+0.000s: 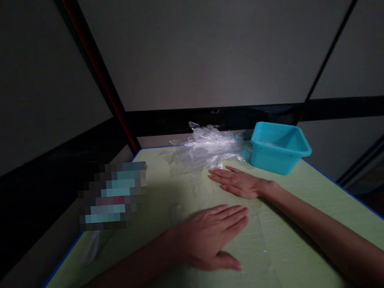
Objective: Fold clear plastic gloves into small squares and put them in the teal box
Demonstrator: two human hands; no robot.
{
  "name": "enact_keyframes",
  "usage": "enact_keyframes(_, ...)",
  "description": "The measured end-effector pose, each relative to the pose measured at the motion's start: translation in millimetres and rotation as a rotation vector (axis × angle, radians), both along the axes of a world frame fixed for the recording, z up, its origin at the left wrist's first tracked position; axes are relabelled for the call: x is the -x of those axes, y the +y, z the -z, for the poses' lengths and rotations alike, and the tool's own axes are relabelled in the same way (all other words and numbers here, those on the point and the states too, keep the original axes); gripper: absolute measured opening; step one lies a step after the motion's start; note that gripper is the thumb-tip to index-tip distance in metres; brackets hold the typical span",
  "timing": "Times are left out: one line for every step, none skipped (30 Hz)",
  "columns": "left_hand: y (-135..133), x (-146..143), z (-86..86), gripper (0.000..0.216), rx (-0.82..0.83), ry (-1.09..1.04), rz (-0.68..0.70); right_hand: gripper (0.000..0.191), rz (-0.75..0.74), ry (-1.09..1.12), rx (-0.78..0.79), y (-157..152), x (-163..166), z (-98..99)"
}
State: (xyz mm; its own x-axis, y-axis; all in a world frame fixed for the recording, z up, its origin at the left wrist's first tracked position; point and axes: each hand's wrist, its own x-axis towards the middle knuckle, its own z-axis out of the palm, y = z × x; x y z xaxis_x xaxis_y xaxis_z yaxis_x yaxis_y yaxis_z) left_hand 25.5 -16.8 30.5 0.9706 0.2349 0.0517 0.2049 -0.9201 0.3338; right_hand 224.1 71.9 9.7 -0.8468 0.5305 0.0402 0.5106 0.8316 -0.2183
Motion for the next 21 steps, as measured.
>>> enact_keyframes(-4.8, -0.9, -1.3, 0.069, 0.005, -0.005, 0.015, 0.048, -0.001, 0.001, -0.001, -0.3, 0.1, -0.2)
enact_keyframes(-9.4, -2.0, -2.5, 0.069, 0.009, -0.008, 0.032, 0.048, -0.002, 0.003, -0.003, -0.4, 0.1, -0.2)
enact_keyframes(-13.9, -3.3, -3.5, 0.068, 0.01, -0.009, 0.052, 0.048, -0.002, 0.002, -0.005, -0.5, 0.2, -0.2)
enact_keyframes(-18.2, -4.8, -4.0, 0.066, 0.007, -0.011, 0.074, 0.048, -0.002, 0.0, -0.008, -0.5, 0.3, -0.2)
enact_keyframes(-22.3, -6.5, -4.0, 0.063, -0.001, -0.01, 0.094, 0.048, 0.0, -0.005, -0.011, -0.4, 0.3, -0.2)
enact_keyframes(-26.2, -8.3, -3.4, 0.058, -0.014, -0.007, 0.109, 0.048, 0.002, -0.01, -0.014, -0.4, 0.4, -0.3)
enact_keyframes(-29.8, -10.1, -2.2, 0.052, -0.033, -0.001, 0.118, 0.048, 0.002, -0.016, -0.017, -0.3, 0.4, -0.4)
enact_keyframes(-32.9, -11.8, -0.4, 0.047, -0.055, 0.004, 0.125, 0.048, 0.001, -0.022, -0.018, -0.3, 0.4, -0.5)
enact_keyframes(-35.7, -13.4, 1.7, 0.044, -0.081, 0.011, 0.133, 0.048, 0.0, -0.029, -0.019, -0.2, 0.4, -0.6)
enact_keyframes(-37.8, -14.8, 4.2, 0.042, -0.109, 0.019, 0.145, 0.048, -0.002, -0.036, -0.019, -0.2, 0.3, -0.8)
enact_keyframes(-39.4, -15.9, 6.7, 0.042, -0.136, 0.024, 0.162, 0.049, -0.004, -0.042, -0.02, -0.3, 0.2, -1.0)
enact_keyframes(-40.5, -16.7, 9.2, 0.043, -0.162, 0.024, 0.18, 0.049, -0.006, -0.046, -0.023, -0.5, 0.1, -1.3)
enact_keyframes(-41.1, -17.2, 11.6, 0.044, -0.186, 0.019, 0.187, 0.049, -0.007, -0.045, -0.027, -0.7, 0.0, -1.6)
enact_keyframes(-41.3, -17.5, 13.5, 0.044, -0.21, 0.01, 0.184, 0.048, -0.01, -0.042, -0.034, -1.1, -0.1, -2.1)
enact_keyframes(-41.3, -17.6, 15.0, 0.045, -0.233, 0.0, 0.177, 0.048, -0.015, -0.034, -0.042, -1.4, -0.2, -2.7)
enact_keyframes(-41.1, -17.5, 15.8, 0.045, -0.252, -0.01, 0.169, 0.048, -0.022, -0.021, -0.053, -1.6, -0.4, -3.3)
enact_keyframes(-40.9, -17.4, 16.0, 0.046, -0.271, -0.014, 0.164, 0.048, -0.031, -0.003, -0.069, -1.5, -0.6, -4.0)
enact_keyframes(-40.6, -17.2, 15.5, 0.046, -0.288, -0.02, 0.165, 0.048, -0.04, 0.019, -0.091, -1.1, -0.9, -4.5)
enact_keyframes(-40.4, -17.0, 14.5, 0.046, -0.304, -0.028, 0.174, 0.049, -0.049, 0.043, -0.118, -0.2, -1.5, -4.8)
enact_keyframes(-40.2, -16.8, 13.2, 0.045, -0.319, -0.035, 0.186, 0.049, -0.054, 0.066, -0.151, 1.0, -2.4, -5.0)
enact_keyframes(-40.2, -16.8, 11.9, 0.045, -0.331, -0.042, 0.19, 0.049, -0.052, 0.087, -0.183, 2.6, -3.6, -5.0)
